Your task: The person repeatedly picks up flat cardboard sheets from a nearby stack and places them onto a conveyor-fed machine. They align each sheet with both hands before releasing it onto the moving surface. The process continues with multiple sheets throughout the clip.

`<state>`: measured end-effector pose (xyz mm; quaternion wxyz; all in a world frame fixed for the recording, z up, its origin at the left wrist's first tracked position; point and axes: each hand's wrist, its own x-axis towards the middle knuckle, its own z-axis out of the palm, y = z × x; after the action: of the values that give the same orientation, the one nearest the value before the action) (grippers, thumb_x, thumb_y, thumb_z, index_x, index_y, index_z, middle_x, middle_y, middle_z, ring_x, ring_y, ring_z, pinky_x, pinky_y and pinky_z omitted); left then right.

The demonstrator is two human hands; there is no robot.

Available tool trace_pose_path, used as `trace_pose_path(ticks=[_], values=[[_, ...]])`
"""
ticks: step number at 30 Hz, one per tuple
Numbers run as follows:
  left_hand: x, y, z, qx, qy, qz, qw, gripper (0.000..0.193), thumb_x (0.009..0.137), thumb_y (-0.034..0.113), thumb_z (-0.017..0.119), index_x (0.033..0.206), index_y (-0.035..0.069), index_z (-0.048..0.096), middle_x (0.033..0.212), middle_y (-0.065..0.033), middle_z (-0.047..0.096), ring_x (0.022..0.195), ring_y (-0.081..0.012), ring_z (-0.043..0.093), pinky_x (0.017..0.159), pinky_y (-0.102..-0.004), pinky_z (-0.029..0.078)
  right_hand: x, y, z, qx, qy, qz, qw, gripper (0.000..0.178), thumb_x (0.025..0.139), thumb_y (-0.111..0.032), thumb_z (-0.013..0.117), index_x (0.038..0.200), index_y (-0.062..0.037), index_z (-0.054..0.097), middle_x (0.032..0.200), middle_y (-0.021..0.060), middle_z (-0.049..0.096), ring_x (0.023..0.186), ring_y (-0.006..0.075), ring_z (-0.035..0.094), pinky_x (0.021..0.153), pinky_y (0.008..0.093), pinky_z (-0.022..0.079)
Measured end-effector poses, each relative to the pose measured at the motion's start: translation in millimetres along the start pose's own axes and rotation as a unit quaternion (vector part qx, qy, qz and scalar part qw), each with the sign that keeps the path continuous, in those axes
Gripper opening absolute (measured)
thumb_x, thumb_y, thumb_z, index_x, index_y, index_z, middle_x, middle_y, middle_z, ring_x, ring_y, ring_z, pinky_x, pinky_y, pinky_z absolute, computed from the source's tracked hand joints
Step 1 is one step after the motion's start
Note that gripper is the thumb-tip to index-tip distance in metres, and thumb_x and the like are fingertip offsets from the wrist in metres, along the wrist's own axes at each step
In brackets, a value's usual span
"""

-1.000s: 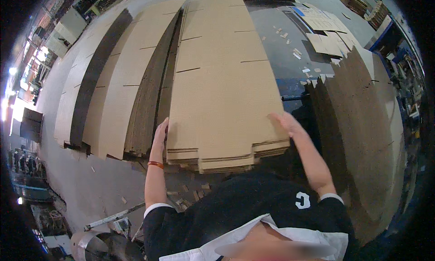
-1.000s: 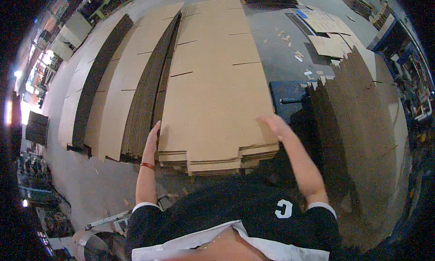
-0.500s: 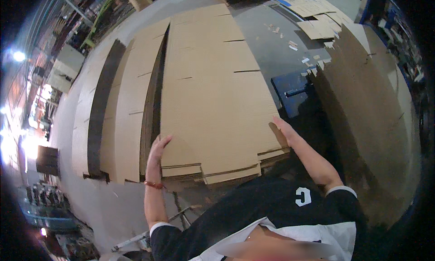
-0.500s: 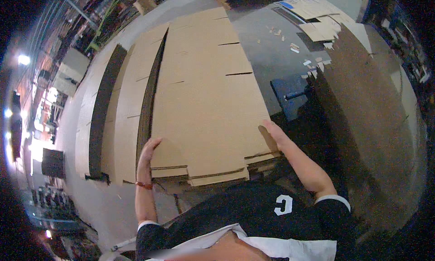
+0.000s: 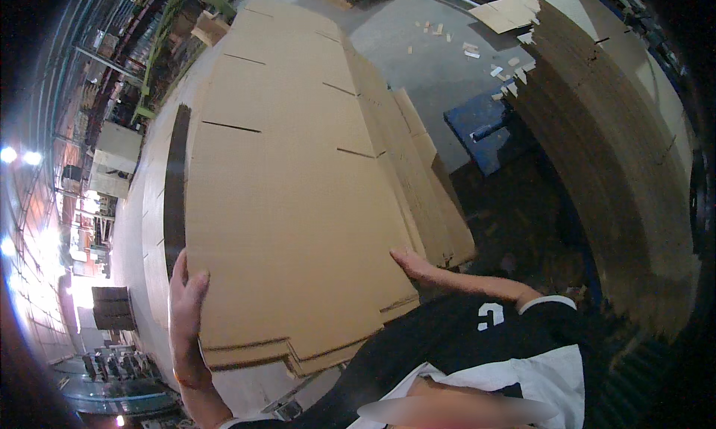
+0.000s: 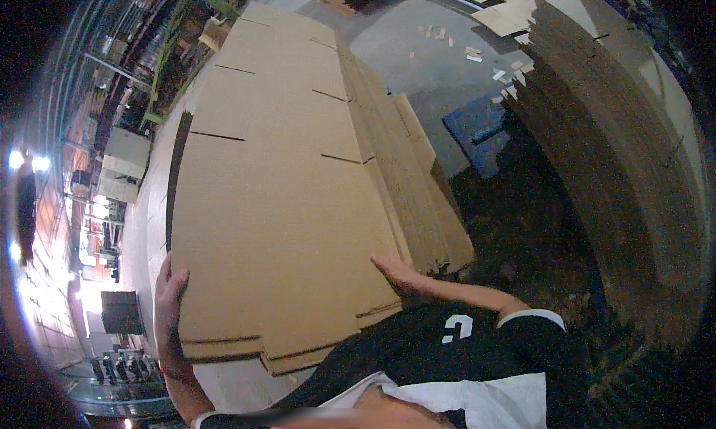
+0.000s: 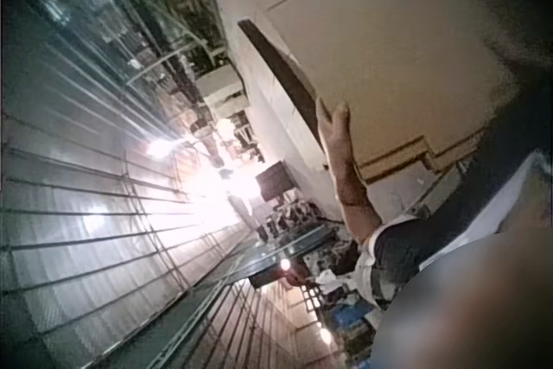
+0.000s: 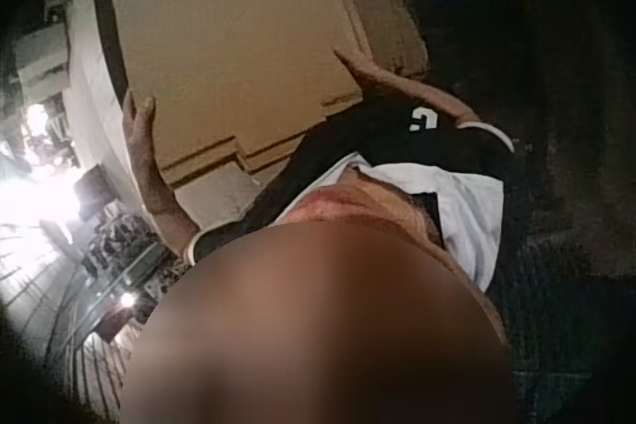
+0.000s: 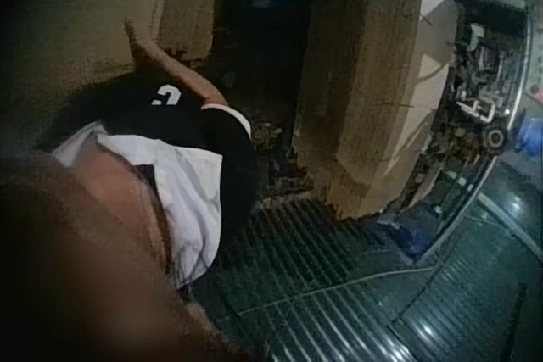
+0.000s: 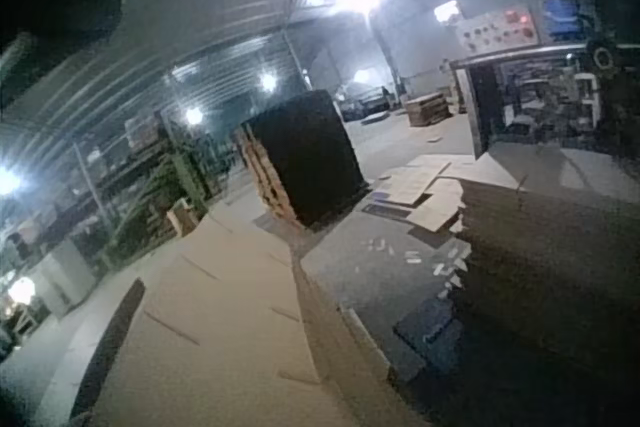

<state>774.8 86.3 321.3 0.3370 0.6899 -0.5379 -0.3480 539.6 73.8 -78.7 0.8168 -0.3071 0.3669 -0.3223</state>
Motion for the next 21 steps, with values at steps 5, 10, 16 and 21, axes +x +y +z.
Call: trace_pose_path(ticks=[5, 10, 16, 21], values=[[-24, 17, 30, 0.128, 0.029, 0.041, 0.991, 0.069, 0.081, 0.026, 0.051, 0.136, -0.008, 0.025, 0.13, -0.0186, 0.042, 0.118, -0.0244, 0.042, 0.1, -0.0333, 0.031, 8, -3, 2, -0.056, -0.042, -0.005, 0.998, 0.052, 0.096, -0.04, 0.031, 0.13, -0.0009, 0.038, 0.132, 0.0143, 0.042, 0.118, 0.0232, 0.042, 0.098, 0.038, 0.034], [-24, 20, 45, 0.075, 0.052, 0.034, 0.995, 0.083, 0.081, 0.04, 0.054, 0.137, -0.01, 0.019, 0.134, -0.0227, 0.038, 0.123, -0.0252, 0.038, 0.102, -0.0329, 0.028, 27, -30, -13, -0.193, -0.065, -0.025, 0.979, 0.059, 0.095, -0.045, 0.025, 0.129, 0.0011, 0.039, 0.131, 0.023, 0.043, 0.122, 0.0317, 0.042, 0.1, 0.0419, 0.034], [-23, 5, 78, 0.085, 0.021, 0.149, 0.985, 0.098, 0.08, 0.062, 0.049, 0.138, -0.009, 0.017, 0.133, -0.0243, 0.038, 0.125, -0.0273, 0.037, 0.102, -0.0338, 0.028, 16, -140, -39, -0.675, 0.071, -0.045, 0.733, 0.055, 0.088, -0.05, 0.043, 0.11, -0.0024, 0.058, 0.098, 0.0207, 0.063, 0.095, 0.034, 0.06, 0.08, 0.0398, 0.047], [-19, -28, 99, -0.108, -0.079, 0.201, 0.97, 0.102, 0.079, 0.073, 0.037, 0.138, -0.008, 0.018, 0.139, -0.0237, 0.03, 0.13, -0.0275, 0.031, 0.104, -0.0373, 0.025, -26, -286, 23, -0.218, 0.012, -0.144, 0.965, 0.064, 0.088, -0.052, 0.046, 0.135, -0.0095, 0.036, 0.13, 0.0137, 0.047, 0.111, 0.0235, 0.053, 0.076, 0.0412, 0.05]])
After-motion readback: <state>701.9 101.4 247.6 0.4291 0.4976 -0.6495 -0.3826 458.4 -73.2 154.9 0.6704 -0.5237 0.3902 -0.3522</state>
